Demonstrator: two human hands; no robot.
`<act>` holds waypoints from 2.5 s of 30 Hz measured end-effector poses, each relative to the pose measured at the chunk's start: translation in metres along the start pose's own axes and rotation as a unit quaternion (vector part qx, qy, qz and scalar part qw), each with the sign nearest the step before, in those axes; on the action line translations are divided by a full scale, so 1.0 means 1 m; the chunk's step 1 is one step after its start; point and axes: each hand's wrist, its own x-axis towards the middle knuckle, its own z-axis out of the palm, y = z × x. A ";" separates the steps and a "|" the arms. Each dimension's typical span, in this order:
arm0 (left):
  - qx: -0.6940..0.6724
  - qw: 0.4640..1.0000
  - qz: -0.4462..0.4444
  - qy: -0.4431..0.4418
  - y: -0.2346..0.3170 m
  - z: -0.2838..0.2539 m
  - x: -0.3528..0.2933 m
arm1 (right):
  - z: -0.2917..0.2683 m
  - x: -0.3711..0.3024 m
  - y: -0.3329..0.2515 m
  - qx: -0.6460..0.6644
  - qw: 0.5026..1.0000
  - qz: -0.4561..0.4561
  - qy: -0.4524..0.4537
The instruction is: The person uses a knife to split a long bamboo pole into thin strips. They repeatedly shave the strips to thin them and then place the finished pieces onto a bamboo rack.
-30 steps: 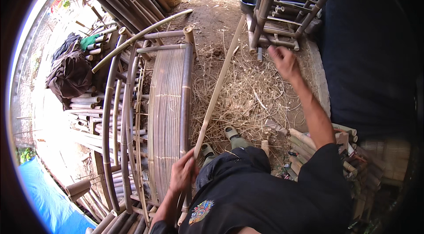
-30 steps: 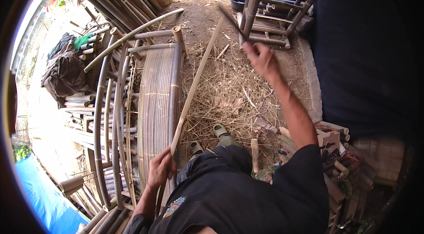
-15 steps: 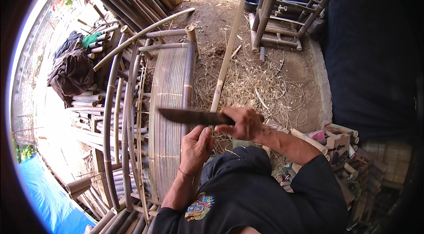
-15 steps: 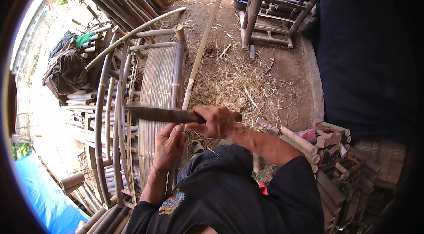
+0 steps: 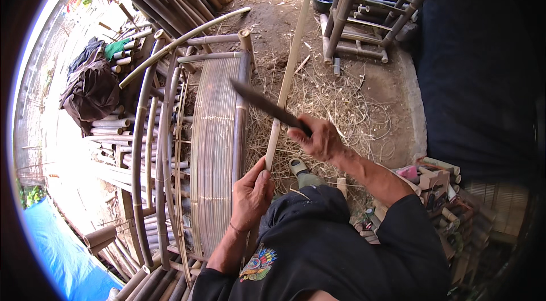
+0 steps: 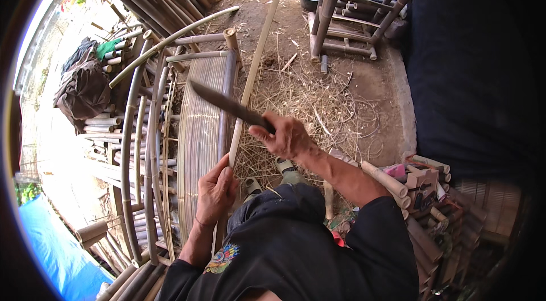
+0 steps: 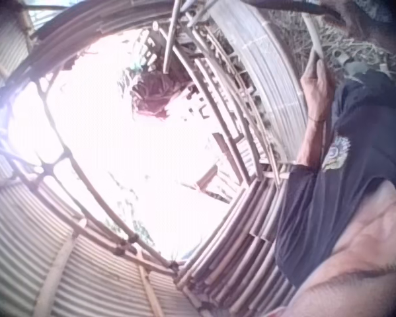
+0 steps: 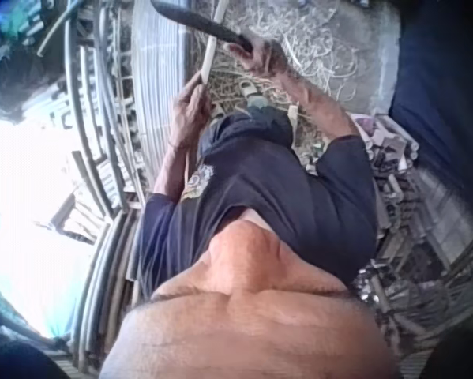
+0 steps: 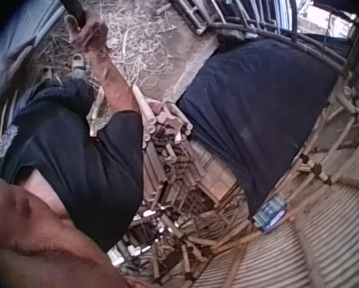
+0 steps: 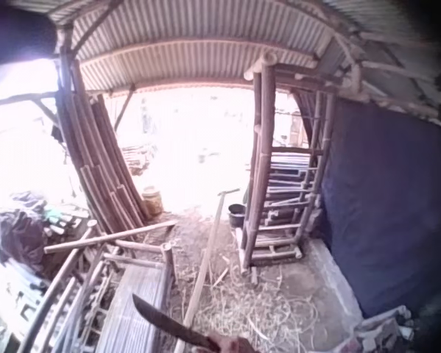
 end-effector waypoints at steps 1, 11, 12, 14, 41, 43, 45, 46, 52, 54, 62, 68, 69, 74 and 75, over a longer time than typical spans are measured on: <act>-0.007 1.000 0.001 -0.006 0.001 -0.001 0.001 | 0.006 -0.005 -0.002 -0.042 0.996 -0.072 0.031; 0.037 0.998 -0.037 -0.022 -0.009 -0.017 -0.036 | -0.040 0.037 0.070 -0.137 0.983 0.025 0.120; 0.063 0.996 -0.051 -0.024 -0.012 -0.025 -0.048 | -0.054 0.042 0.088 -0.106 0.984 0.063 0.125; 0.102 0.992 -0.051 -0.054 -0.018 -0.040 -0.075 | -0.095 0.043 0.109 -0.121 0.974 0.098 0.167; -0.053 0.698 0.599 0.390 0.138 -0.220 -0.162 | 0.154 0.052 0.066 0.427 0.790 0.395 -0.193; -0.106 0.646 0.602 0.458 0.114 -0.231 -0.162 | 0.199 0.067 0.020 0.483 0.774 0.378 -0.157; -0.195 0.603 0.581 0.510 0.078 -0.253 -0.150 | 0.239 0.093 -0.006 0.540 0.758 0.357 -0.075; -0.236 0.583 0.567 0.532 0.057 -0.265 -0.153 | 0.258 0.108 -0.020 0.564 0.746 0.351 -0.036; -0.383 0.512 0.487 0.595 -0.094 -0.360 -0.187 | 0.359 0.167 -0.074 0.563 0.755 0.331 0.062; -0.407 0.562 0.491 0.526 -0.118 -0.369 -0.196 | 0.386 0.178 -0.084 0.534 0.765 0.355 0.060; -0.427 0.503 0.192 0.726 -0.130 -0.378 -0.213 | 0.516 0.261 -0.070 0.444 0.813 0.377 0.019; -0.294 0.529 0.184 0.775 -0.082 -0.387 -0.192 | 0.594 0.372 -0.008 0.357 0.854 0.378 -0.040; -0.295 0.502 0.154 0.798 -0.051 -0.387 -0.161 | 0.602 0.388 0.000 0.358 0.847 0.391 -0.046; -0.273 0.546 0.152 0.778 -0.032 -0.398 -0.083 | 0.632 0.466 0.046 0.319 0.865 0.384 -0.057; -0.253 0.566 0.147 0.771 -0.028 -0.402 -0.069 | 0.634 0.478 0.054 0.319 0.865 0.382 -0.067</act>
